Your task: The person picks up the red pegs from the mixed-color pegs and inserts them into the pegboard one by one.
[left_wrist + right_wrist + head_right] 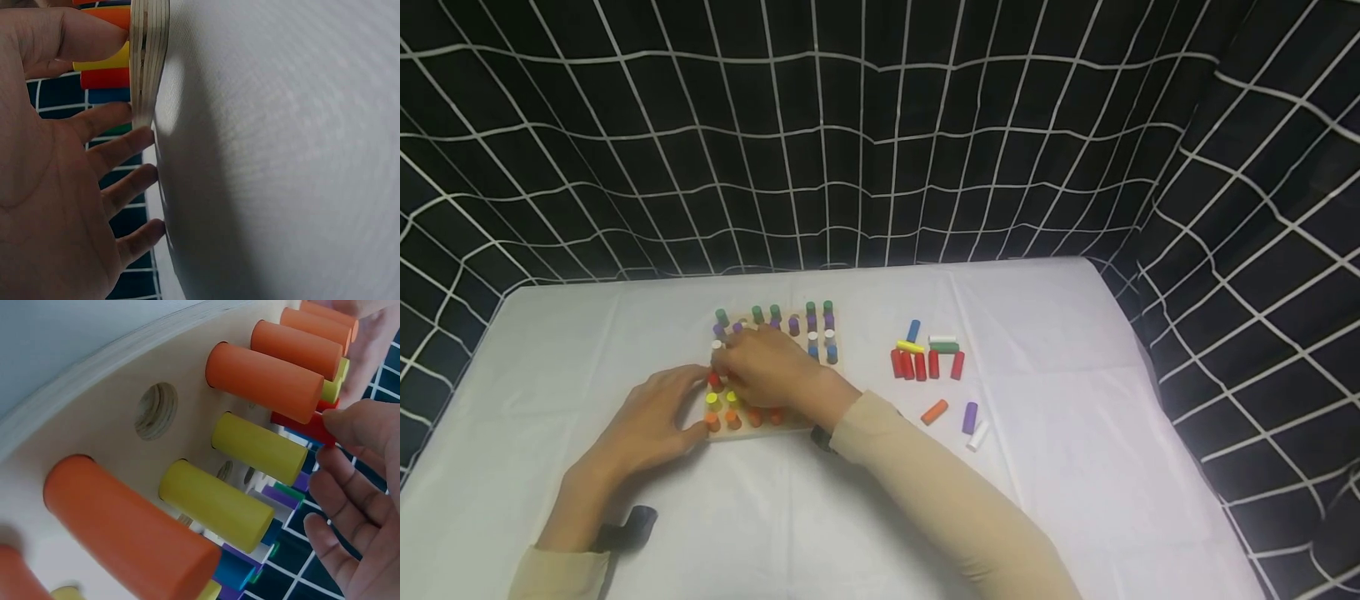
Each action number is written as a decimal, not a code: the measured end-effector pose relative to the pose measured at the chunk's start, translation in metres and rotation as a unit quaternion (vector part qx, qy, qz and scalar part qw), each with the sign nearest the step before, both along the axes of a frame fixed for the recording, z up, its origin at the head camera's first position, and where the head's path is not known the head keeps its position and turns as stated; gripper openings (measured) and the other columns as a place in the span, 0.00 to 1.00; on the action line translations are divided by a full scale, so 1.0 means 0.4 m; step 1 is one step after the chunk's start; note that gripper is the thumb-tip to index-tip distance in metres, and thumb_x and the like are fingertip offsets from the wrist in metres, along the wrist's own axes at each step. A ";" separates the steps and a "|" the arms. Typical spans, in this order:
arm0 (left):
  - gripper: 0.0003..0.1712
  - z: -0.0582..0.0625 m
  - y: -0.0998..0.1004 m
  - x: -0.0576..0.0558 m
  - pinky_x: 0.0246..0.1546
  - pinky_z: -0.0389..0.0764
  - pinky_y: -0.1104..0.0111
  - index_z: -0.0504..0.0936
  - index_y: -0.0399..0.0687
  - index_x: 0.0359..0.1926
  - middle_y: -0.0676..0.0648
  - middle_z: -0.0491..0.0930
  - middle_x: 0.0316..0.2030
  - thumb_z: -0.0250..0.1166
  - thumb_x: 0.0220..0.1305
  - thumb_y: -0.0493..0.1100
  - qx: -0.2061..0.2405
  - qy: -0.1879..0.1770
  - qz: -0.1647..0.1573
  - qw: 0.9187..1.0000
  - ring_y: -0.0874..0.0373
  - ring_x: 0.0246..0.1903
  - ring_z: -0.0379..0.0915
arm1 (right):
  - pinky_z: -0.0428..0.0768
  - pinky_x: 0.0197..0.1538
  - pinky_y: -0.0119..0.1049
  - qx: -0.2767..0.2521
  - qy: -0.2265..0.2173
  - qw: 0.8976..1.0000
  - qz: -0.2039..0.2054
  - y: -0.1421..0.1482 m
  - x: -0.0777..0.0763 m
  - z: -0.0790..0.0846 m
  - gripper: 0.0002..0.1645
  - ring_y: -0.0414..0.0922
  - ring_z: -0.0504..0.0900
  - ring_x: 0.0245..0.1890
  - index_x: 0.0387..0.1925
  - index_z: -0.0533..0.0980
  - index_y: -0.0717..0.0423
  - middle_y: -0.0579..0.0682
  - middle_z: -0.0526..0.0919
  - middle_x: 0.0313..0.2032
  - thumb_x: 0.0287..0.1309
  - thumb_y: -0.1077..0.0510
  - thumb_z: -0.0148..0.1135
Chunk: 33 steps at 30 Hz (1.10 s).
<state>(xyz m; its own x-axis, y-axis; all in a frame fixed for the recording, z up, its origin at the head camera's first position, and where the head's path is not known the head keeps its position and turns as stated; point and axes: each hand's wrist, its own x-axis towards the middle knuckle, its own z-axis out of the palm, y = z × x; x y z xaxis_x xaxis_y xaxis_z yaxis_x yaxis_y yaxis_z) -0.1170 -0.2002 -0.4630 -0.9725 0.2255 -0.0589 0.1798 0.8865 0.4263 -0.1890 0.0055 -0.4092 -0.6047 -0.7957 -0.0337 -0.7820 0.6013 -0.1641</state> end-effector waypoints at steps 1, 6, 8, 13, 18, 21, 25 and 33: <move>0.42 0.001 0.000 0.001 0.77 0.63 0.34 0.71 0.46 0.75 0.40 0.74 0.74 0.66 0.60 0.52 0.000 0.001 -0.001 1.000 0.37 0.76 0.64 | 0.82 0.67 0.42 -0.004 0.001 1.000 0.001 0.001 0.001 -0.001 0.12 0.42 0.86 0.53 0.54 0.84 0.45 0.43 0.88 0.50 0.72 0.53 0.65; 0.42 0.003 0.002 0.005 0.76 0.64 0.33 0.71 0.45 0.75 0.40 0.74 0.73 0.66 0.59 0.52 -0.002 0.005 -0.004 1.000 0.36 0.76 0.65 | 0.84 0.55 0.39 -0.032 0.007 0.999 0.007 0.016 0.010 -0.005 0.10 0.41 0.85 0.45 0.52 0.84 0.46 0.43 0.88 0.45 0.73 0.54 0.63; 0.42 0.003 0.003 0.005 0.76 0.64 0.33 0.71 0.45 0.75 0.39 0.74 0.73 0.66 0.59 0.52 -0.002 0.006 -0.004 1.000 0.36 0.75 0.65 | 0.84 0.54 0.39 -0.040 0.012 0.999 0.006 0.026 0.015 -0.006 0.09 0.41 0.85 0.44 0.50 0.85 0.46 0.44 0.87 0.43 0.73 0.54 0.64; 0.42 -0.001 0.000 0.004 0.77 0.63 0.33 0.71 0.46 0.76 0.40 0.73 0.74 0.65 0.61 0.52 -0.005 -0.001 0.000 1.000 0.36 0.76 0.63 | 0.83 0.60 0.40 -0.033 0.010 0.999 -0.016 0.048 0.021 -0.009 0.13 0.41 0.85 0.48 0.53 0.85 0.45 0.43 0.87 0.45 0.69 0.53 0.65; 0.43 -0.004 -0.001 0.000 0.77 0.62 0.33 0.70 0.46 0.76 0.40 0.72 0.75 0.65 0.61 0.52 -0.005 -0.006 0.000 1.000 0.36 0.77 0.62 | 0.81 0.68 0.45 -0.042 -0.014 0.998 -0.042 0.073 0.030 -0.005 0.19 0.43 0.84 0.53 0.59 0.84 0.44 0.44 0.87 0.50 0.69 0.52 0.66; 0.43 -0.007 -0.002 -0.001 0.77 0.62 0.33 0.70 0.46 0.76 0.39 0.72 0.75 0.65 0.61 0.52 -0.005 -0.005 0.000 1.000 0.36 0.77 0.62 | 0.81 0.69 0.46 -0.048 -0.010 0.998 -0.050 0.094 0.037 -0.001 0.19 0.44 0.84 0.53 0.60 0.83 0.45 0.45 0.87 0.51 0.68 0.52 0.67; 0.43 -0.007 -0.001 -0.003 0.77 0.62 0.33 0.70 0.45 0.76 0.39 0.72 0.75 0.65 0.60 0.52 -0.006 -0.003 0.002 1.000 0.36 0.77 0.62 | 0.83 0.64 0.45 -0.068 -0.006 0.996 -0.061 0.132 0.046 -0.003 0.18 0.46 0.85 0.52 0.58 0.84 0.49 0.48 0.88 0.49 0.68 0.54 0.66; 0.42 -0.009 0.002 -0.002 0.78 0.63 0.34 0.71 0.46 0.75 0.40 0.72 0.74 0.66 0.60 0.52 -0.003 -0.002 0.004 1.000 0.37 0.77 0.63 | 0.81 0.68 0.46 -0.101 -0.047 0.985 -0.132 0.220 0.047 -0.019 0.17 0.45 0.83 0.53 0.56 0.86 0.48 0.47 0.88 0.52 0.67 0.54 0.65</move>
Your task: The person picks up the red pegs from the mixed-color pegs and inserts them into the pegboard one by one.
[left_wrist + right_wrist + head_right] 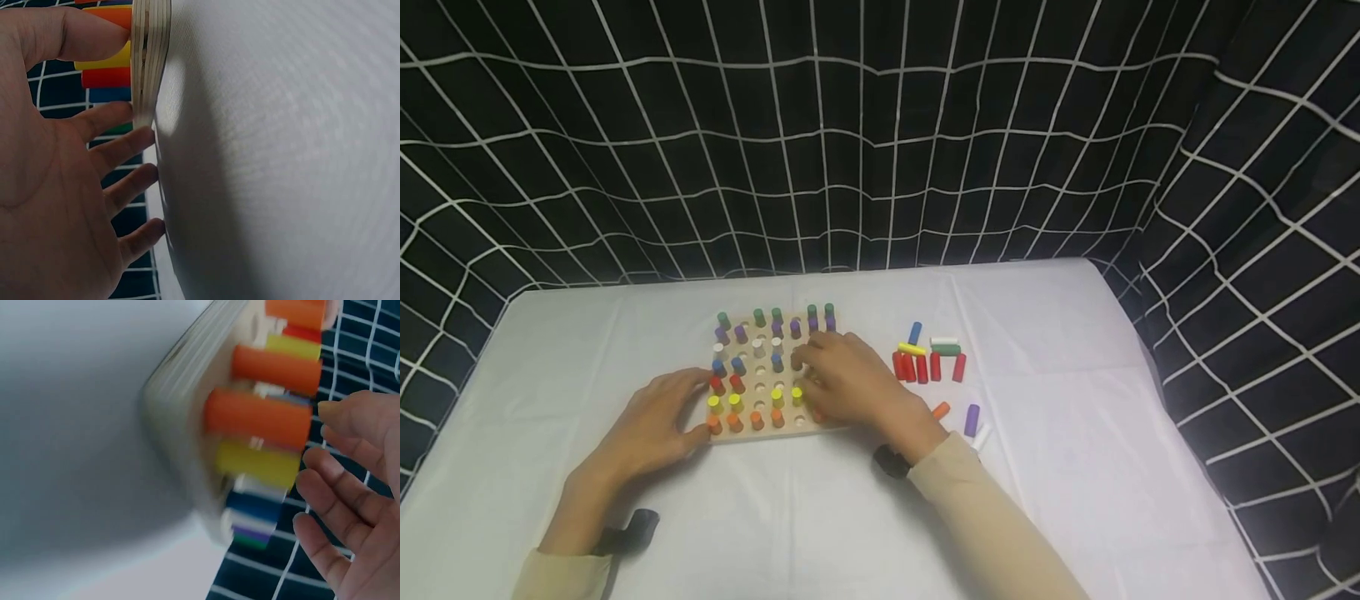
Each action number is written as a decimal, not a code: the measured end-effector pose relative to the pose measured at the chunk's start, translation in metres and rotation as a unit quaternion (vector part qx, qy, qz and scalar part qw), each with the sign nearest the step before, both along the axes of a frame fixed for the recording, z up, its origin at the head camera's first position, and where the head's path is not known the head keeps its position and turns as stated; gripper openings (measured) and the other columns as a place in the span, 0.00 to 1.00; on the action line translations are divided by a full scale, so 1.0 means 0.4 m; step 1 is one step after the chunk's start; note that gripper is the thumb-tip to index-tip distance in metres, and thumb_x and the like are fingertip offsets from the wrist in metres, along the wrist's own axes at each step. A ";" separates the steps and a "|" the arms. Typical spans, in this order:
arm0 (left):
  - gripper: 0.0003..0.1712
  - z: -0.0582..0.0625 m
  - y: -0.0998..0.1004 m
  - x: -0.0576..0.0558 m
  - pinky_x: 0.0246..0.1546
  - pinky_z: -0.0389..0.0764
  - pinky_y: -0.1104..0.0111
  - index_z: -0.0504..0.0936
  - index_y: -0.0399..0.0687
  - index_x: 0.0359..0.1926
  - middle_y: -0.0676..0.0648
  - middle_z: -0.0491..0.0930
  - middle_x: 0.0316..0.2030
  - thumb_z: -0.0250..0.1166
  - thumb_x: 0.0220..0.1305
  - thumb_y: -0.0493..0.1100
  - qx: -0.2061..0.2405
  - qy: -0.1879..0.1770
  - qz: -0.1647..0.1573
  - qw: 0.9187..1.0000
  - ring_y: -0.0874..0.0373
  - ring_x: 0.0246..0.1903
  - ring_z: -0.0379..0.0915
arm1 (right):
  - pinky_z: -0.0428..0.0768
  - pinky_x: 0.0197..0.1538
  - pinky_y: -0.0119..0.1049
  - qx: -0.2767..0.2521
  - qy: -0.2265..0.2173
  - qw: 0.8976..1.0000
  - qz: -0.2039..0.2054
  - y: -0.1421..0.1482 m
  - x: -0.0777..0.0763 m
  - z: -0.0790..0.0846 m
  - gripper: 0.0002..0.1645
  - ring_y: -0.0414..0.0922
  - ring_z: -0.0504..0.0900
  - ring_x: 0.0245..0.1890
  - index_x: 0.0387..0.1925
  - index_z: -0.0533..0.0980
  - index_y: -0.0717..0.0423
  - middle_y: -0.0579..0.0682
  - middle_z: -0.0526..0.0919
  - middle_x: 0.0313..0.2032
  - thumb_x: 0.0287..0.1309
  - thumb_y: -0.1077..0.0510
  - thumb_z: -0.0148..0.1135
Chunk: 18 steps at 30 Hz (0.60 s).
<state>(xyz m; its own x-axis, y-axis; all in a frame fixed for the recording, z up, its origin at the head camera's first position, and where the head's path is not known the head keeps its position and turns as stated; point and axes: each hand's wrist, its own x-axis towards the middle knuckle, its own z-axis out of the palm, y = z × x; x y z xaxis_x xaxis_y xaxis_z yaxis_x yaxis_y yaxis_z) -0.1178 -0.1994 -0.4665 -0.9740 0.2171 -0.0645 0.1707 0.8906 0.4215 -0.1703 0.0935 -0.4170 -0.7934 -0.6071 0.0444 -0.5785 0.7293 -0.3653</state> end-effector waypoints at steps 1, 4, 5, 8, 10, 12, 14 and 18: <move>0.42 -0.001 0.001 -0.001 0.77 0.63 0.34 0.71 0.46 0.75 0.40 0.73 0.74 0.66 0.60 0.52 0.000 0.001 -0.001 1.000 0.37 0.77 0.63 | 0.81 0.68 0.46 0.000 -0.002 1.000 -0.007 0.013 0.000 0.000 0.17 0.45 0.83 0.54 0.55 0.86 0.48 0.47 0.88 0.53 0.67 0.54 0.66; 0.43 -0.002 0.003 0.000 0.77 0.63 0.34 0.71 0.46 0.75 0.40 0.72 0.75 0.66 0.59 0.52 -0.002 0.001 0.001 1.000 0.37 0.77 0.63 | 0.81 0.68 0.47 -0.004 -0.006 1.000 -0.025 0.051 -0.001 -0.001 0.17 0.47 0.84 0.56 0.56 0.85 0.49 0.47 0.88 0.54 0.68 0.53 0.66; 0.43 -0.003 0.002 0.000 0.77 0.63 0.33 0.71 0.45 0.75 0.39 0.72 0.75 0.66 0.59 0.52 -0.003 0.002 0.001 1.000 0.36 0.77 0.63 | 0.81 0.68 0.48 -0.006 -0.005 0.999 -0.033 0.064 -0.002 -0.002 0.17 0.47 0.83 0.57 0.56 0.85 0.49 0.47 0.87 0.54 0.69 0.53 0.66; 0.42 -0.004 0.002 -0.001 0.77 0.63 0.33 0.71 0.46 0.75 0.40 0.72 0.75 0.66 0.59 0.52 -0.001 0.003 0.000 1.000 0.37 0.77 0.63 | 0.81 0.69 0.50 -0.012 0.009 0.999 -0.052 0.107 -0.004 -0.007 0.17 0.49 0.83 0.61 0.56 0.84 0.49 0.47 0.87 0.55 0.69 0.53 0.66; 0.42 -0.004 0.002 -0.001 0.77 0.63 0.34 0.72 0.46 0.74 0.40 0.72 0.74 0.66 0.59 0.52 0.001 0.004 0.000 1.000 0.37 0.77 0.63 | 0.81 0.68 0.51 -0.015 0.022 0.998 -0.061 0.136 -0.006 -0.012 0.17 0.50 0.84 0.60 0.57 0.84 0.50 0.49 0.87 0.55 0.68 0.55 0.66; 0.42 -0.004 0.001 -0.003 0.78 0.63 0.34 0.72 0.46 0.74 0.40 0.72 0.75 0.66 0.59 0.52 0.001 0.003 0.000 1.000 0.37 0.77 0.62 | 0.83 0.63 0.50 -0.017 0.034 0.997 -0.067 0.163 -0.006 -0.017 0.18 0.49 0.85 0.54 0.57 0.83 0.52 0.50 0.87 0.53 0.68 0.56 0.66; 0.41 -0.005 -0.001 -0.003 0.78 0.63 0.34 0.72 0.47 0.74 0.40 0.72 0.74 0.66 0.59 0.52 0.001 0.006 0.001 1.000 0.37 0.77 0.62 | 0.82 0.57 0.48 -0.021 0.039 0.996 -0.071 0.185 -0.004 -0.024 0.17 0.47 0.83 0.46 0.57 0.83 0.53 0.51 0.87 0.49 0.68 0.56 0.66; 0.41 -0.005 -0.002 -0.001 0.77 0.64 0.34 0.73 0.47 0.73 0.40 0.73 0.74 0.67 0.59 0.51 0.001 0.009 0.001 1.000 0.37 0.76 0.63 | 0.77 0.48 0.43 -0.020 0.038 0.996 -0.084 0.214 0.002 -0.039 0.17 0.43 0.75 0.36 0.55 0.84 0.55 0.50 0.84 0.40 0.68 0.57 0.66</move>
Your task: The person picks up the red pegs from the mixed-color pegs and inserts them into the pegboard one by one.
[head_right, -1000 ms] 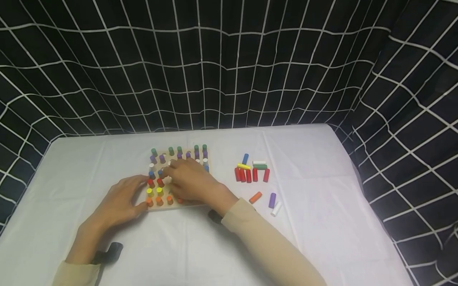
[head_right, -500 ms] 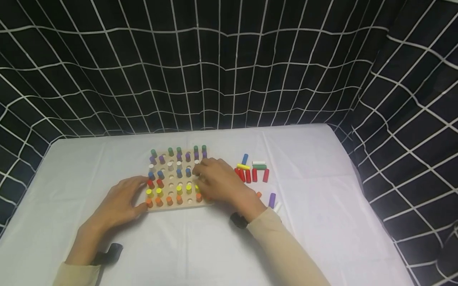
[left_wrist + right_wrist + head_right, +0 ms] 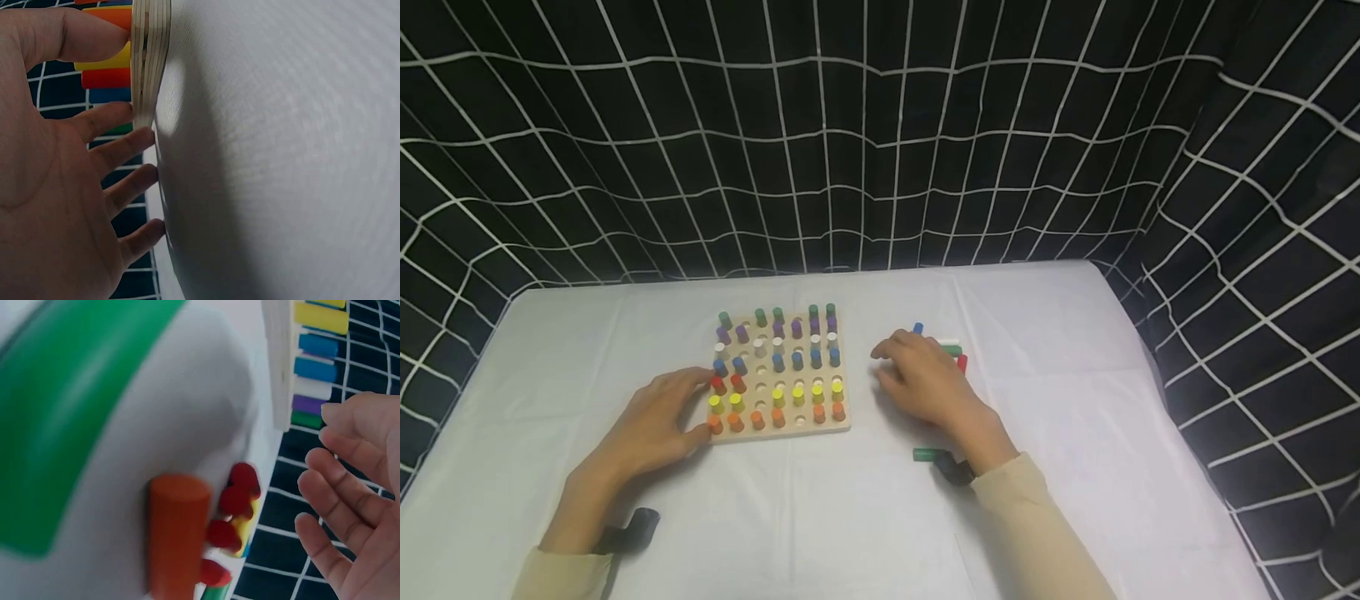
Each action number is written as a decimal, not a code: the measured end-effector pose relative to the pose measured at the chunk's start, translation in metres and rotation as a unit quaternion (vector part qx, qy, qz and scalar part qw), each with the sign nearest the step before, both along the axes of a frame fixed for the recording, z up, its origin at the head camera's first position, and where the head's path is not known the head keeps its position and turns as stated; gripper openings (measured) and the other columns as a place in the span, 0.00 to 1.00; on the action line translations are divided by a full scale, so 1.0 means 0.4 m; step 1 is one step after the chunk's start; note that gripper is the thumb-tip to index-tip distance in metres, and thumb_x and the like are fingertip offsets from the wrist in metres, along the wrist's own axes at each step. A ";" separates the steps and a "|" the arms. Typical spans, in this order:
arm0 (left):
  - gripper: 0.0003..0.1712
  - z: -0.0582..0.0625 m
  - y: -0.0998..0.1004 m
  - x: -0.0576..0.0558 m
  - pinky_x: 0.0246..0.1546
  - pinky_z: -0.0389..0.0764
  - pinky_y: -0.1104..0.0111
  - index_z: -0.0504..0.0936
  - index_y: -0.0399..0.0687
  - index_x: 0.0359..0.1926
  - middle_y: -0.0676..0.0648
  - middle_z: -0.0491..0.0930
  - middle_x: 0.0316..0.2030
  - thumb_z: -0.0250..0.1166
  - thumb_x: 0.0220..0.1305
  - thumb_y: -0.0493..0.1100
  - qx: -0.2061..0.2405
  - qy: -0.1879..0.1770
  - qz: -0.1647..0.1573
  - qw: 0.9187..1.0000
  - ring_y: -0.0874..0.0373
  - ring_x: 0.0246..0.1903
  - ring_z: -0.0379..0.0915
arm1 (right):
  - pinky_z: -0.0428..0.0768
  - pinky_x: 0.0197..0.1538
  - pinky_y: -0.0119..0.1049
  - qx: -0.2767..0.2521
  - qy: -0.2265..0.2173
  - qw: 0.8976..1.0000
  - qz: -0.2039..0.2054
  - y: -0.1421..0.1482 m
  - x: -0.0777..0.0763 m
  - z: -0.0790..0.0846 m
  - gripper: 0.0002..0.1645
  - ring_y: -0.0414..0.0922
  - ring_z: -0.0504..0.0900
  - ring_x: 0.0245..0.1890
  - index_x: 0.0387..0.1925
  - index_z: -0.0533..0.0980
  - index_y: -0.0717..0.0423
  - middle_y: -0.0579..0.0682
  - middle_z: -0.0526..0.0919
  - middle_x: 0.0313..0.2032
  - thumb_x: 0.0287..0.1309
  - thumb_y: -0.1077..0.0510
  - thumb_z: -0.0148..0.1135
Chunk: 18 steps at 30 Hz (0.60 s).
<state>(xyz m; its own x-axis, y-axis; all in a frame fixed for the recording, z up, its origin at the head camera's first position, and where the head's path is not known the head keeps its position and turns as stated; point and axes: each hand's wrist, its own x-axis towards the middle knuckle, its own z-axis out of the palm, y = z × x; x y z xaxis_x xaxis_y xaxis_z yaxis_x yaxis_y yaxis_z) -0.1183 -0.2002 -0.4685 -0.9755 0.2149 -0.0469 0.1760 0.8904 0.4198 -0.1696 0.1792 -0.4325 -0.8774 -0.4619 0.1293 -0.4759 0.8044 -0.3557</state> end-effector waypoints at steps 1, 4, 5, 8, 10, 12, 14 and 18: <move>0.41 0.001 0.000 0.000 0.77 0.64 0.34 0.73 0.47 0.73 0.40 0.73 0.74 0.67 0.59 0.52 0.000 -0.001 0.000 1.000 0.37 0.76 0.63 | 0.77 0.47 0.42 0.002 0.000 1.000 -0.003 0.005 0.001 -0.003 0.16 0.43 0.74 0.36 0.55 0.85 0.56 0.49 0.83 0.39 0.68 0.57 0.66; 0.41 0.000 0.001 0.001 0.77 0.63 0.34 0.73 0.47 0.74 0.41 0.73 0.74 0.66 0.59 0.52 0.000 -0.006 0.002 1.000 0.37 0.77 0.63 | 0.78 0.46 0.42 0.013 0.009 1.000 -0.018 0.016 0.003 -0.013 0.16 0.44 0.77 0.38 0.53 0.85 0.55 0.48 0.84 0.39 0.66 0.57 0.67; 0.41 0.000 0.001 0.001 0.77 0.63 0.34 0.73 0.47 0.74 0.41 0.73 0.74 0.66 0.59 0.52 0.000 -0.006 0.003 1.000 0.37 0.77 0.63 | 0.79 0.47 0.44 0.017 0.015 0.999 -0.024 0.019 0.003 -0.016 0.16 0.45 0.79 0.39 0.53 0.86 0.55 0.49 0.85 0.39 0.66 0.57 0.67; 0.41 -0.001 0.001 0.002 0.77 0.63 0.34 0.73 0.47 0.74 0.41 0.73 0.74 0.66 0.59 0.51 0.000 -0.004 0.005 1.000 0.37 0.77 0.63 | 0.80 0.49 0.48 0.030 0.033 0.998 -0.048 0.027 0.001 -0.025 0.14 0.48 0.82 0.40 0.49 0.87 0.55 0.51 0.88 0.40 0.64 0.56 0.68; 0.41 -0.001 0.001 0.001 0.77 0.64 0.34 0.73 0.47 0.73 0.41 0.73 0.74 0.66 0.59 0.52 -0.002 -0.001 0.004 1.000 0.37 0.77 0.63 | 0.80 0.49 0.49 0.035 0.040 0.997 -0.064 0.032 -0.001 -0.030 0.13 0.48 0.82 0.38 0.47 0.87 0.56 0.52 0.89 0.38 0.63 0.56 0.69; 0.41 0.001 0.002 0.001 0.77 0.64 0.34 0.73 0.48 0.74 0.41 0.73 0.74 0.66 0.59 0.52 -0.004 -0.001 0.004 1.000 0.37 0.77 0.63 | 0.79 0.47 0.48 0.037 0.040 0.996 -0.075 0.035 -0.003 -0.033 0.13 0.48 0.80 0.34 0.46 0.88 0.56 0.51 0.88 0.35 0.63 0.55 0.70; 0.41 0.002 0.004 0.001 0.77 0.64 0.33 0.73 0.48 0.74 0.41 0.73 0.74 0.66 0.59 0.52 -0.006 -0.002 0.003 1.000 0.37 0.76 0.63 | 0.78 0.46 0.48 0.039 0.041 0.995 -0.082 0.037 -0.004 -0.034 0.13 0.47 0.79 0.33 0.45 0.88 0.57 0.51 0.87 0.33 0.62 0.55 0.71; 0.41 0.004 0.007 0.002 0.76 0.64 0.33 0.73 0.48 0.73 0.41 0.73 0.74 0.66 0.59 0.52 -0.005 0.000 0.002 1.000 0.37 0.76 0.64 | 0.77 0.44 0.47 0.045 0.034 0.994 -0.093 0.037 -0.007 -0.036 0.14 0.46 0.78 0.30 0.44 0.87 0.57 0.50 0.85 0.30 0.61 0.52 0.73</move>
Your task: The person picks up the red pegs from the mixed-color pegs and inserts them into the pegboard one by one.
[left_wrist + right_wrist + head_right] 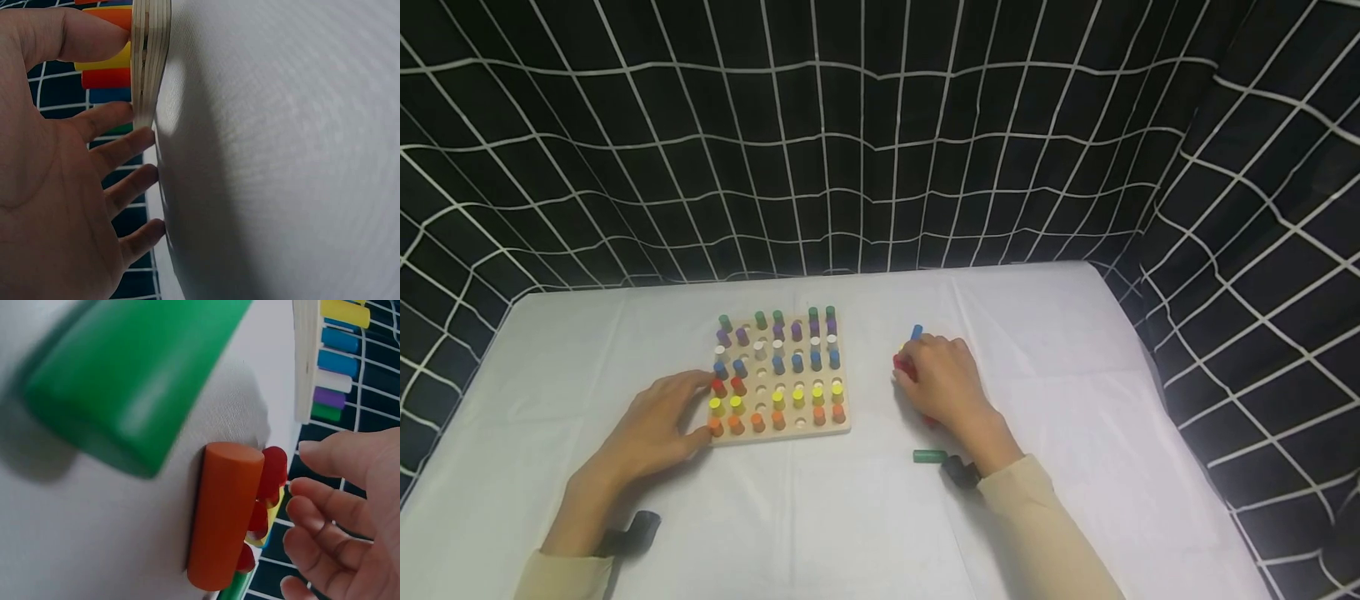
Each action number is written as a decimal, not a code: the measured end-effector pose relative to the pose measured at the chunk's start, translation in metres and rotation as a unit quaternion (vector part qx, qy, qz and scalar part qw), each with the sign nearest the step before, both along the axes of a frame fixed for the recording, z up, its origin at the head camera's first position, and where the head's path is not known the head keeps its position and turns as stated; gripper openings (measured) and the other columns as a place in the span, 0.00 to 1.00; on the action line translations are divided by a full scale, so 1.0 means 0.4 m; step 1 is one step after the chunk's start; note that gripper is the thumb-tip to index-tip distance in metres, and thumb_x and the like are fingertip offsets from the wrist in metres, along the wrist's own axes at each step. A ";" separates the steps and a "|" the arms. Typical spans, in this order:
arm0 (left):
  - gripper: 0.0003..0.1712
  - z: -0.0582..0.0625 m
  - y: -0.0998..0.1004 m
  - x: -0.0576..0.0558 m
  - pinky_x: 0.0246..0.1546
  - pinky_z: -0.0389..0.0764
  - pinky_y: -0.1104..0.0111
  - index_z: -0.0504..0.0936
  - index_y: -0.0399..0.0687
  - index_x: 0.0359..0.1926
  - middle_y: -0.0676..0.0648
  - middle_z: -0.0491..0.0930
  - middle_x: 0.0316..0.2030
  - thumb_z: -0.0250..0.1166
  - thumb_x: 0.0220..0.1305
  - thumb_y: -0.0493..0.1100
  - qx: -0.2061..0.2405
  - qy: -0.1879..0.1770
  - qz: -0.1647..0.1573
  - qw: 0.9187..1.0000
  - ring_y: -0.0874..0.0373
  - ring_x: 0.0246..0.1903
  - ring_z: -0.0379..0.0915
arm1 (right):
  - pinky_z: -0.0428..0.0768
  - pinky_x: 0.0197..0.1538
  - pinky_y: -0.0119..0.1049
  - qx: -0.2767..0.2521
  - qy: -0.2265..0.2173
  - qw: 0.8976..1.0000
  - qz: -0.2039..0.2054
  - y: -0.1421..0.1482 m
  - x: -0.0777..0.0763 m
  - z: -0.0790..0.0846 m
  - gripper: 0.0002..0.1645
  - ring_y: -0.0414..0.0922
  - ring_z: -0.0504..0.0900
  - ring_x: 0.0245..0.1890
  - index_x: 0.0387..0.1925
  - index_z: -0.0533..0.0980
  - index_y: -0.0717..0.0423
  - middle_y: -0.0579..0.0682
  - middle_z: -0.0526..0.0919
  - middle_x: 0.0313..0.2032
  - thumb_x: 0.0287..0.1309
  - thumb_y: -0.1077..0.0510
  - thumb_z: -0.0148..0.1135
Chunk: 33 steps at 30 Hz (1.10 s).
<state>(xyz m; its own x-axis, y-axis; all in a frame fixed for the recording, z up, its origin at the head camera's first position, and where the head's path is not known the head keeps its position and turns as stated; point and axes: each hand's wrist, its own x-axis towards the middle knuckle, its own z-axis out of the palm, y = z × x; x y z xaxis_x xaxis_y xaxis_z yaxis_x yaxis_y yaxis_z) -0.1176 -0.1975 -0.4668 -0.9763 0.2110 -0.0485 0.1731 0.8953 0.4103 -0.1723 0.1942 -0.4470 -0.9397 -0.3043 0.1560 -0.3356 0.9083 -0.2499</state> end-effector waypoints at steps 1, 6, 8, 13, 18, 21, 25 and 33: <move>0.41 0.000 0.000 0.000 0.76 0.65 0.33 0.73 0.48 0.73 0.41 0.73 0.74 0.66 0.59 0.51 0.001 0.001 0.000 1.000 0.37 0.76 0.64 | 0.76 0.43 0.46 0.002 -0.004 1.000 -0.003 0.000 0.000 -0.001 0.15 0.46 0.77 0.30 0.43 0.87 0.57 0.49 0.84 0.29 0.60 0.51 0.74; 0.40 0.003 0.007 -0.001 0.76 0.65 0.34 0.74 0.47 0.73 0.41 0.74 0.73 0.66 0.58 0.51 0.007 0.001 -0.005 1.000 0.37 0.76 0.64 | 0.75 0.41 0.44 0.016 -0.024 0.999 -0.030 0.001 -0.001 -0.009 0.15 0.46 0.77 0.29 0.38 0.87 0.56 0.49 0.84 0.28 0.59 0.49 0.76; 0.40 -0.001 0.008 -0.002 0.77 0.64 0.34 0.74 0.48 0.73 0.41 0.74 0.73 0.66 0.59 0.51 0.007 0.000 -0.006 1.000 0.37 0.76 0.64 | 0.77 0.43 0.46 0.018 -0.027 0.999 -0.037 0.002 0.001 -0.011 0.13 0.47 0.79 0.31 0.37 0.87 0.56 0.50 0.86 0.30 0.59 0.51 0.76; 0.41 -0.011 0.004 -0.004 0.77 0.63 0.34 0.73 0.48 0.73 0.41 0.73 0.74 0.66 0.58 0.52 0.004 0.001 -0.002 1.000 0.38 0.77 0.63 | 0.78 0.45 0.47 0.022 -0.030 0.999 -0.038 0.001 0.006 -0.012 0.10 0.48 0.81 0.33 0.36 0.88 0.56 0.51 0.87 0.31 0.58 0.52 0.76; 0.41 -0.011 0.003 -0.004 0.78 0.63 0.34 0.73 0.48 0.74 0.41 0.73 0.74 0.66 0.59 0.52 0.002 0.000 -0.001 1.000 0.38 0.77 0.63 | 0.77 0.42 0.45 0.031 -0.022 0.999 -0.035 0.006 0.011 -0.012 0.11 0.48 0.80 0.31 0.36 0.88 0.56 0.50 0.85 0.29 0.58 0.52 0.76; 0.41 -0.008 0.002 -0.002 0.77 0.63 0.34 0.73 0.47 0.74 0.41 0.73 0.74 0.66 0.59 0.52 0.004 0.002 -0.001 1.000 0.37 0.77 0.63 | 0.77 0.40 0.44 0.025 -0.012 0.999 -0.029 0.011 0.015 -0.007 0.10 0.48 0.79 0.31 0.36 0.88 0.56 0.50 0.85 0.28 0.58 0.53 0.75; 0.41 -0.004 0.001 0.000 0.77 0.64 0.34 0.73 0.48 0.74 0.41 0.73 0.74 0.66 0.59 0.51 0.005 0.002 -0.001 1.000 0.37 0.76 0.64 | 0.77 0.38 0.44 0.011 -0.002 1.000 -0.021 0.015 0.020 0.009 0.10 0.47 0.79 0.30 0.37 0.87 0.56 0.50 0.85 0.29 0.60 0.54 0.73; 0.41 0.000 0.004 0.002 0.77 0.64 0.33 0.73 0.48 0.74 0.41 0.73 0.74 0.66 0.59 0.52 0.001 0.001 0.000 1.000 0.37 0.76 0.63 | 0.78 0.33 0.39 -0.012 0.005 1.000 -0.017 0.014 0.018 0.026 0.09 0.44 0.78 0.27 0.41 0.87 0.55 0.49 0.86 0.30 0.61 0.57 0.71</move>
<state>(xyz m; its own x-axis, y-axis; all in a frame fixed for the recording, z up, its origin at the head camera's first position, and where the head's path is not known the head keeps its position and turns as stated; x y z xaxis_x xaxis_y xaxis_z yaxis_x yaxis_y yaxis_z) -0.1169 -0.1957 -0.4666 -0.9762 0.2119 -0.0469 0.1744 0.8945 0.4116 -0.1653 0.1999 -0.4366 -0.9476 -0.2687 0.1726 -0.3077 0.9128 -0.2687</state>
